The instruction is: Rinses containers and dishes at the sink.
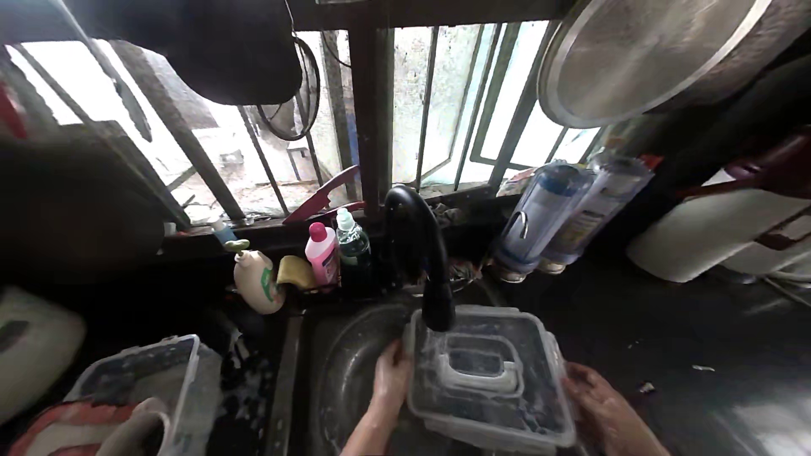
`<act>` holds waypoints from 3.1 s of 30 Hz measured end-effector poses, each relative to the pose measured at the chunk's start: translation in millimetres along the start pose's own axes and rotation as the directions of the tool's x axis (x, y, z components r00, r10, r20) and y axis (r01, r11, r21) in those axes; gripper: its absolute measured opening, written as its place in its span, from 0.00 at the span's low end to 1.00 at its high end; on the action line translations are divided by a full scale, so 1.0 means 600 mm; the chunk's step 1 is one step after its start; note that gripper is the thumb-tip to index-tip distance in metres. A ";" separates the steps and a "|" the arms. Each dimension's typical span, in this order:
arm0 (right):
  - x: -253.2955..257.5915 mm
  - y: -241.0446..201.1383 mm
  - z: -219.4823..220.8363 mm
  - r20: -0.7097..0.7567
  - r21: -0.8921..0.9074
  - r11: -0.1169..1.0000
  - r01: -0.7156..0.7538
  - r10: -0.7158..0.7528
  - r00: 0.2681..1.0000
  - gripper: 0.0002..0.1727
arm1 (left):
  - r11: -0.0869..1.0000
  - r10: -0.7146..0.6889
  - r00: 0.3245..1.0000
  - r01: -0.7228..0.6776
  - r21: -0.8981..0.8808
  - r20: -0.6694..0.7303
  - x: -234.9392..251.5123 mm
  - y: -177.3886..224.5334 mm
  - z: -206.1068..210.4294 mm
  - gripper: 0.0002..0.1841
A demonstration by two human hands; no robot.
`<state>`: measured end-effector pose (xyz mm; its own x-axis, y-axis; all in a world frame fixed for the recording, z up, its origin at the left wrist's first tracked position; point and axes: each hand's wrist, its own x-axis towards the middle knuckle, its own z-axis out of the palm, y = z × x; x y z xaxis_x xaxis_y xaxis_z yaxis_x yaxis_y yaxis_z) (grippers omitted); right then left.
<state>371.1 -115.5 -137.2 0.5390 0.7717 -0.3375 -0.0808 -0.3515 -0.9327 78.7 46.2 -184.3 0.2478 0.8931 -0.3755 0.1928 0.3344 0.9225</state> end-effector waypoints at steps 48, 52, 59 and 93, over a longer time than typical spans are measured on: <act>-0.016 0.169 0.233 0.390 0.164 0.757 -0.633 0.540 0.746 0.31 | 0.759 0.590 0.808 -0.552 -0.347 0.006 -0.110 0.020 -0.115 0.23; 0.001 0.148 0.245 0.369 0.105 0.806 -0.583 0.513 0.775 0.32 | 0.697 0.580 0.811 -0.545 -0.466 -0.080 -0.120 0.011 -0.143 0.27; 0.020 0.025 0.145 0.354 -0.011 0.997 -0.074 0.073 0.932 0.26 | 0.869 0.233 0.963 -0.269 -0.416 -0.136 -0.079 -0.059 -0.142 0.48; 0.029 0.077 0.217 0.432 0.116 0.978 -0.175 0.109 0.895 0.18 | 0.988 0.122 0.855 -0.153 -0.020 -0.504 -0.094 -0.007 -0.162 0.31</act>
<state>267.4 -49.5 -203.0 0.1118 0.8815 -0.4587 -0.2707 -0.4171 -0.8676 -28.1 23.7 -158.2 -0.2432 0.9560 -0.1638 0.1333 0.2003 0.9706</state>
